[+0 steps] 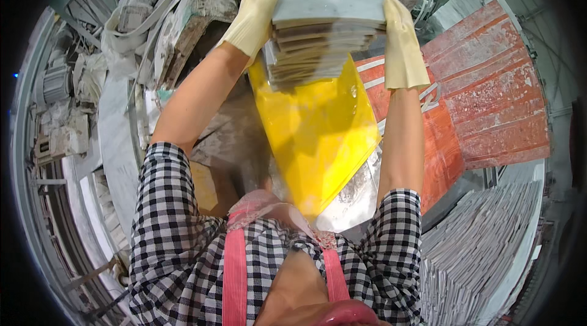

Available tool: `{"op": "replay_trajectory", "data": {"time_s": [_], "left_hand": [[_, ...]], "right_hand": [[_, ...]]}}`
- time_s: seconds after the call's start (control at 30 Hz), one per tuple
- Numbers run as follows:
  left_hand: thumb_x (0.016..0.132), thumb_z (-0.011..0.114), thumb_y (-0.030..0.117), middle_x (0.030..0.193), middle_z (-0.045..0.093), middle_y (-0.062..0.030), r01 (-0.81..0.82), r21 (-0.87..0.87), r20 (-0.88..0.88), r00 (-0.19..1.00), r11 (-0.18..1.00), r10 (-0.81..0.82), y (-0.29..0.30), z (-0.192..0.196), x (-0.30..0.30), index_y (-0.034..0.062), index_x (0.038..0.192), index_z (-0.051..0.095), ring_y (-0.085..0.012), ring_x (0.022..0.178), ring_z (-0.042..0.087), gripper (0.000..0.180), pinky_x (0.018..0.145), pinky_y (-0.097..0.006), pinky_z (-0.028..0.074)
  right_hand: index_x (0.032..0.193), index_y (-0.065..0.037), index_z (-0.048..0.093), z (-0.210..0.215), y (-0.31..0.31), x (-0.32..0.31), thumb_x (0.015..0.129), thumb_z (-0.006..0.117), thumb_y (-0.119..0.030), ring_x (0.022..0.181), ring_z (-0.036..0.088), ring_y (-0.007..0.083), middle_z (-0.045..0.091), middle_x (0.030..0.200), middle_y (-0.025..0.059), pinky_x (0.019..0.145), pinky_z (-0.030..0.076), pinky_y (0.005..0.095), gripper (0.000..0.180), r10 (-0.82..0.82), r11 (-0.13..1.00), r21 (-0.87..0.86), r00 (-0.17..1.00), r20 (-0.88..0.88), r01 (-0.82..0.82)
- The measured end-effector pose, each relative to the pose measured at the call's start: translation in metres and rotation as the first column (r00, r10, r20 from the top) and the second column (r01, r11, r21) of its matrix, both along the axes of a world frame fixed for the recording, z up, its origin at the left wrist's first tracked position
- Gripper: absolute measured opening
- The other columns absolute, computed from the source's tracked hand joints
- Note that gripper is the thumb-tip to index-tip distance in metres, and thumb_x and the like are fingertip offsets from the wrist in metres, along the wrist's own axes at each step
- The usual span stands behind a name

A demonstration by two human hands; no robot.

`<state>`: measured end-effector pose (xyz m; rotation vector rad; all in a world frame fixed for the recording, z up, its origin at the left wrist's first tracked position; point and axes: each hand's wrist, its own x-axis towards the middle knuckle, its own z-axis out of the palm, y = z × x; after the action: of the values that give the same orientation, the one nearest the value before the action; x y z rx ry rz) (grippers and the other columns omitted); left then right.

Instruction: The person repeatedly picks up stacks of gray rectangular tiles and places them onto a yellow conveyor or chute. The person wears gloves and a checkered shirt with a pink apron. The camera is head-mounted and shows the hands and tiles throughout the task.

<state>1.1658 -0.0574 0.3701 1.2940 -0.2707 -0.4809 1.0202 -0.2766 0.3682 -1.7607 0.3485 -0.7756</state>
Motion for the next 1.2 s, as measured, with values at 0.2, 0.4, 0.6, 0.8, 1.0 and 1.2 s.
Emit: {"op": "replay_trajectory", "data": {"time_s": [0.2,0.4,0.6,0.8,1.0,1.2], "left_hand": [[0.098,0.055,0.037,0.119,0.063,-0.0252,-0.199,0.17,0.378,0.918,0.965,0.122,-0.017,-0.023,0.027,0.0034,0.136,0.051,-0.0365,0.104,0.064,0.051,0.081,-0.047,0.054],[0.099,0.054,0.055,0.148,0.055,-0.0142,-0.148,-0.001,0.438,0.889,0.989,0.134,0.029,-0.022,0.021,0.0042,0.154,0.045,-0.0279,0.13,0.054,0.075,0.108,-0.039,0.041],[0.095,0.063,0.056,0.163,0.038,-0.0195,-0.037,0.069,0.643,0.766,0.997,-0.016,0.058,-0.012,-0.017,0.0038,0.16,0.033,-0.0324,0.148,0.037,0.089,0.121,-0.041,0.031],[0.089,0.057,0.045,0.168,0.03,-0.018,-0.286,0.31,0.534,0.842,0.907,0.084,-0.004,-0.012,-0.033,0.0149,0.159,0.04,-0.0347,0.154,0.03,0.077,0.124,-0.04,0.028],[0.093,0.058,0.037,0.155,0.049,-0.0197,-0.39,0.151,0.542,0.801,0.908,0.254,-0.013,-0.025,-0.032,0.0077,0.15,0.051,-0.0348,0.144,0.045,0.064,0.118,-0.039,0.035],[0.093,0.057,0.037,0.16,0.042,-0.0188,-0.365,0.192,0.57,0.797,0.911,0.199,-0.001,-0.018,-0.037,0.0135,0.154,0.047,-0.0349,0.148,0.039,0.066,0.12,-0.04,0.034]], "right_hand": [[0.119,0.0,0.07,0.003,0.019,-0.006,0.101,0.054,-0.034,0.078,0.057,0.0103,0.067,0.096,0.0026,0.065,0.046,0.0268,0.042,-0.081,0.997,0.009,0.994,0.067,0.081],[0.111,-0.002,0.073,0.016,-0.003,0.013,0.098,0.065,-0.039,0.08,0.061,0.0106,0.07,0.096,0.0041,0.071,0.051,0.0316,0.04,-0.37,0.928,-0.054,0.902,-0.223,0.368],[0.1,0.005,0.07,0.019,-0.039,0.028,0.096,0.061,-0.032,0.076,0.061,0.0242,0.07,0.09,0.0171,0.071,0.047,0.0387,0.038,-0.419,0.854,-0.396,0.896,-0.144,0.336],[0.1,0.005,0.071,0.021,-0.049,0.049,0.093,0.06,-0.028,0.088,0.068,0.0359,0.071,0.097,0.0259,0.082,0.052,0.0442,0.036,-0.397,0.87,-0.383,0.902,-0.169,0.311],[0.117,0.001,0.068,0.169,-0.057,-0.002,0.107,0.045,-0.022,0.097,0.071,0.021,0.075,0.108,0.0129,0.096,0.052,0.0339,0.033,-0.144,0.96,-0.154,0.883,0.446,0.234],[0.143,-0.004,0.059,0.109,-0.033,-0.025,0.101,0.065,-0.034,0.136,0.055,0.0244,0.06,0.145,0.0152,0.115,0.04,0.0356,0.052,0.015,0.895,-0.437,0.971,0.237,0.092]]}}
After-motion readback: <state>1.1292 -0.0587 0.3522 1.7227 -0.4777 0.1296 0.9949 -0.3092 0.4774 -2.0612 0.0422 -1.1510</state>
